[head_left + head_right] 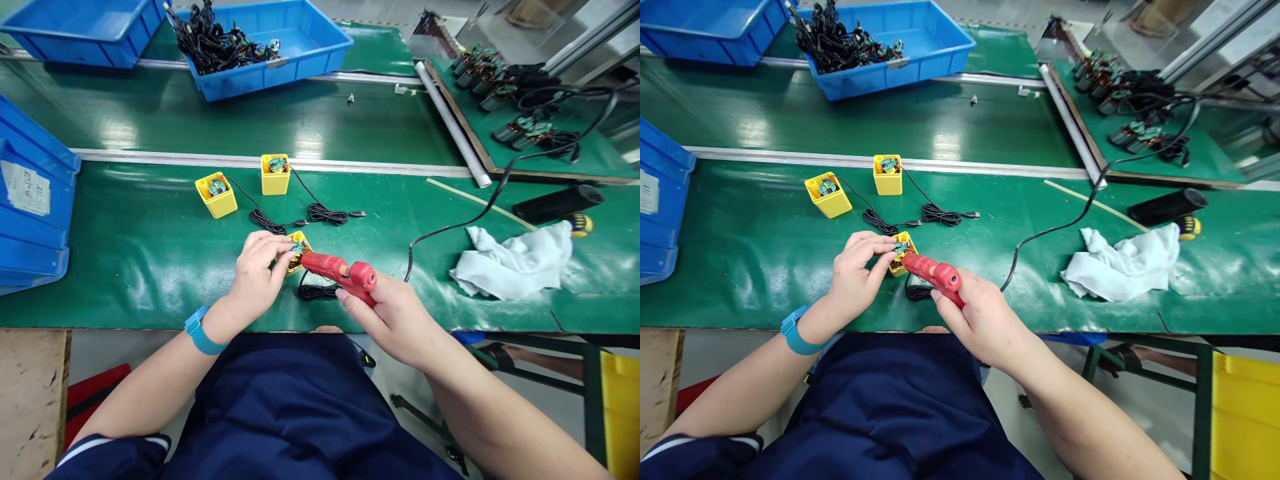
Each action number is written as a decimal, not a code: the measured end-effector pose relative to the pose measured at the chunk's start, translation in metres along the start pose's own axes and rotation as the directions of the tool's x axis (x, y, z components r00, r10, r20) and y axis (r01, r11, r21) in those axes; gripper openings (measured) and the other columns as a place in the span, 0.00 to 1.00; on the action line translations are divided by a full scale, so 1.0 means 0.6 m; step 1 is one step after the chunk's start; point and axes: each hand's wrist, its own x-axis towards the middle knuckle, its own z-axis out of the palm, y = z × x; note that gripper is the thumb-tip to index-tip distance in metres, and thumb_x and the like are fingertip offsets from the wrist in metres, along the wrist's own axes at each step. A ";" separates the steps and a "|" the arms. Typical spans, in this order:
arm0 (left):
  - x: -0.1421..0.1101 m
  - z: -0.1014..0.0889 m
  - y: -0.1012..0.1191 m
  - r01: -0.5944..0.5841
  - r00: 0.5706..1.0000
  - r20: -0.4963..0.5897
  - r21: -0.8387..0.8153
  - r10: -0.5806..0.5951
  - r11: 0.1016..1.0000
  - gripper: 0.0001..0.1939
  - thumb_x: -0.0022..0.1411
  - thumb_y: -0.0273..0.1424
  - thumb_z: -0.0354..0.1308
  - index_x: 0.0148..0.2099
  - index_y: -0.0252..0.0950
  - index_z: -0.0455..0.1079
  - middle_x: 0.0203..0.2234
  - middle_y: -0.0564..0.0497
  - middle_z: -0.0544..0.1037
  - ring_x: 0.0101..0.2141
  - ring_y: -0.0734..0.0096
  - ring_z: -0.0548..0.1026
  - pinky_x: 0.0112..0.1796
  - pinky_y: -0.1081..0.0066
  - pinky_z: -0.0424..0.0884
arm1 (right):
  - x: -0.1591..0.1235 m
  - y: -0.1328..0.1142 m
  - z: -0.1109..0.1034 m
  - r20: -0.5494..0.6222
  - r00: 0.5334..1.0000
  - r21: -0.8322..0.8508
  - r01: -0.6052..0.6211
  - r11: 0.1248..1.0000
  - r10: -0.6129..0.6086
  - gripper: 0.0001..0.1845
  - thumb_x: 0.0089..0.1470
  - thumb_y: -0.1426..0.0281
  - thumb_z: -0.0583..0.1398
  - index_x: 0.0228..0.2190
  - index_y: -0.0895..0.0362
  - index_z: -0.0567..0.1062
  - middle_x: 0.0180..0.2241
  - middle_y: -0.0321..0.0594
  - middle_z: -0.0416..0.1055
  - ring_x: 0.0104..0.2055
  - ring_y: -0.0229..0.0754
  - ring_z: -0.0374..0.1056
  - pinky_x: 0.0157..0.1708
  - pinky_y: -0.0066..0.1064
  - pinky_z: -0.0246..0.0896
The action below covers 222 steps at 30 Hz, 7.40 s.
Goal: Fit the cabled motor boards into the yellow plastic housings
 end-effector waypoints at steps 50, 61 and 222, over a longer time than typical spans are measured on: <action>-0.004 0.002 -0.002 0.022 1.000 -0.005 0.022 -0.021 1.000 0.02 0.69 0.27 0.62 0.43 0.37 0.77 0.39 0.46 0.85 0.43 0.60 0.79 0.48 0.53 0.77 | -0.006 -0.005 0.007 0.008 1.000 -0.025 0.022 0.999 -0.022 0.05 0.67 0.74 0.57 0.37 0.53 0.68 0.32 0.36 0.70 0.31 0.41 0.69 0.32 0.31 0.64; -0.006 0.003 -0.003 0.036 0.999 -0.006 0.003 -0.036 0.999 0.03 0.70 0.27 0.61 0.42 0.38 0.77 0.40 0.46 0.85 0.44 0.60 0.79 0.50 0.52 0.77 | -0.005 -0.005 0.003 0.003 0.999 -0.043 -0.032 0.999 0.033 0.03 0.67 0.71 0.56 0.38 0.54 0.69 0.31 0.38 0.72 0.30 0.43 0.69 0.32 0.34 0.67; -0.012 -0.040 0.002 -0.459 0.861 0.386 0.312 0.331 0.832 0.10 0.68 0.18 0.56 0.48 0.24 0.77 0.46 0.33 0.83 0.59 0.46 0.76 0.51 0.55 0.80 | 0.103 0.058 0.039 0.121 0.905 -0.137 0.422 0.896 -0.408 0.14 0.67 0.73 0.60 0.49 0.69 0.79 0.60 0.69 0.70 0.59 0.61 0.72 0.53 0.52 0.79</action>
